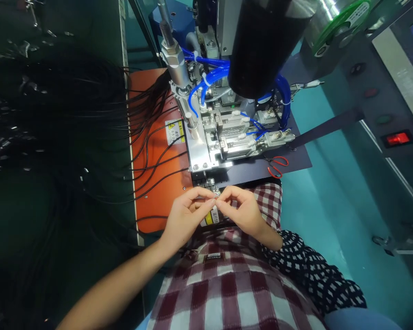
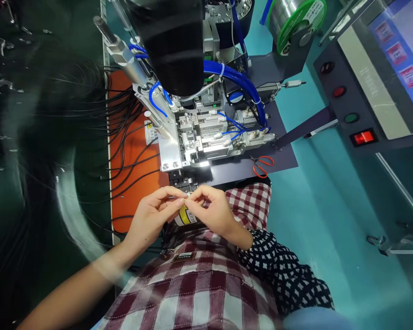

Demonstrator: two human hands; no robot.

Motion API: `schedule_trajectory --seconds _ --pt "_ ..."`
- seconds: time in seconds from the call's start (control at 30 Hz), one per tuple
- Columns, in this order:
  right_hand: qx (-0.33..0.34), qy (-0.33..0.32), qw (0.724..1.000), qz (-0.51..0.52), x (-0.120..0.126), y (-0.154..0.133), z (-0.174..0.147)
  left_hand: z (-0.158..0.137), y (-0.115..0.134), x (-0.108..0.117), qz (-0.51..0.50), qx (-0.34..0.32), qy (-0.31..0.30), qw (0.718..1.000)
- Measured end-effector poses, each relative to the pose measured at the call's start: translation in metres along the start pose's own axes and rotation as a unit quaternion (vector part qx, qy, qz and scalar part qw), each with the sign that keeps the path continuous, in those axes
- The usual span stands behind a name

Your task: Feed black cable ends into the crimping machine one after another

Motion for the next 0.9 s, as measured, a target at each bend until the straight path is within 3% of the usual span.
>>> schedule_trajectory --seconds 0.23,0.37,0.53,0.9 --pt "-0.018 0.009 1.0 -0.022 -0.006 0.006 -0.007 0.0 -0.009 0.001 -0.028 0.033 0.027 0.999" --pt "0.004 0.019 0.999 -0.049 -0.008 0.006 -0.01 0.0 -0.01 0.001 -0.02 0.033 0.032 0.999" --pt "0.015 -0.018 0.998 -0.056 -0.003 0.004 -0.007 -0.001 -0.01 0.002 -0.026 0.022 0.032 0.999" --pt "0.015 0.025 0.999 -0.033 0.002 0.002 -0.001 -0.002 -0.009 -0.001 -0.034 0.022 0.031 0.999"
Point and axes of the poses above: each hand's wrist, its own z-axis towards the middle knuckle, its own x-axis out of the back of the hand, y = z × x, the point moved 3 cm from there along z, towards the middle knuckle, and after that the axes turned 7 degrees about -z, right-handed, at the moved point
